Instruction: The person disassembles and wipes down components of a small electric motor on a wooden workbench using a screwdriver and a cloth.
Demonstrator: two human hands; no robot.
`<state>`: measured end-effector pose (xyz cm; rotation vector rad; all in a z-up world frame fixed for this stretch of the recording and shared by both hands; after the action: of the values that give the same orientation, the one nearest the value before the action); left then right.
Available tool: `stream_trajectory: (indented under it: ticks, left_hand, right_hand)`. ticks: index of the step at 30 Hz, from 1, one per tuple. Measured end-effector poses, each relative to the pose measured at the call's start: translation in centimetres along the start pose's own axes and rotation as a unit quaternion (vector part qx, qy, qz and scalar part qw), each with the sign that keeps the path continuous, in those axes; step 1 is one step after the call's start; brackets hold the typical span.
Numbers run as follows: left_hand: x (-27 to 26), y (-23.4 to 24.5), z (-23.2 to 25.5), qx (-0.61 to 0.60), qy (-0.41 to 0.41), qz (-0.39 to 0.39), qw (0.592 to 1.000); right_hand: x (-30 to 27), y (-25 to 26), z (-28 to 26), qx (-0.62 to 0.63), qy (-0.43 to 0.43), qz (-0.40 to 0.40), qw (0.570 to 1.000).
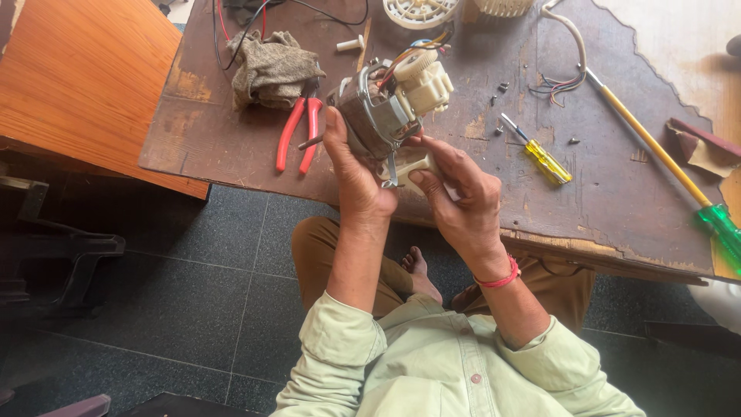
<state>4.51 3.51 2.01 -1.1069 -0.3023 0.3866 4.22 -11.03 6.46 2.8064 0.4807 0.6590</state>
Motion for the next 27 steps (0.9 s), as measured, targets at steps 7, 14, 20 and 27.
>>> stream_trajectory:
  ticks: [7, 14, 20, 27]
  left_hand:
    - [0.1, 1.2, -1.2, -0.047, 0.000, 0.031, 0.998]
    - [0.0, 1.0, -1.2, -0.042, -0.010, 0.031, 0.999]
    - [-0.6, 0.9, -0.6, 0.004, -0.031, 0.008, 0.999]
    - [-0.7, 1.4, -1.2, 0.046, -0.013, 0.020, 0.999]
  right_hand:
    - [-1.2, 0.6, -6.1, -0.302, 0.260, 0.078, 0.914]
    - [-0.7, 1.6, -4.3, -0.216, 0.184, 0.117, 0.952]
    - [-0.2, 2.3, -0.9, -0.028, 0.027, 0.111, 0.993]
    - [0.3, 2.6, -0.4, 0.043, -0.009, 0.102, 0.994]
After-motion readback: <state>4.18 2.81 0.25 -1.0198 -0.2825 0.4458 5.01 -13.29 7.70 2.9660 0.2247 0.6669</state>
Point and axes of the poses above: each hand's wrist, its own x-axis towards the middle knuckle, its own y-axis out of the back of the hand, z = x × y, the point moved 7 cm from there along x, towards the middle knuckle, and after that the axes turned 10 degrees about -x, right-handed, at the moved point
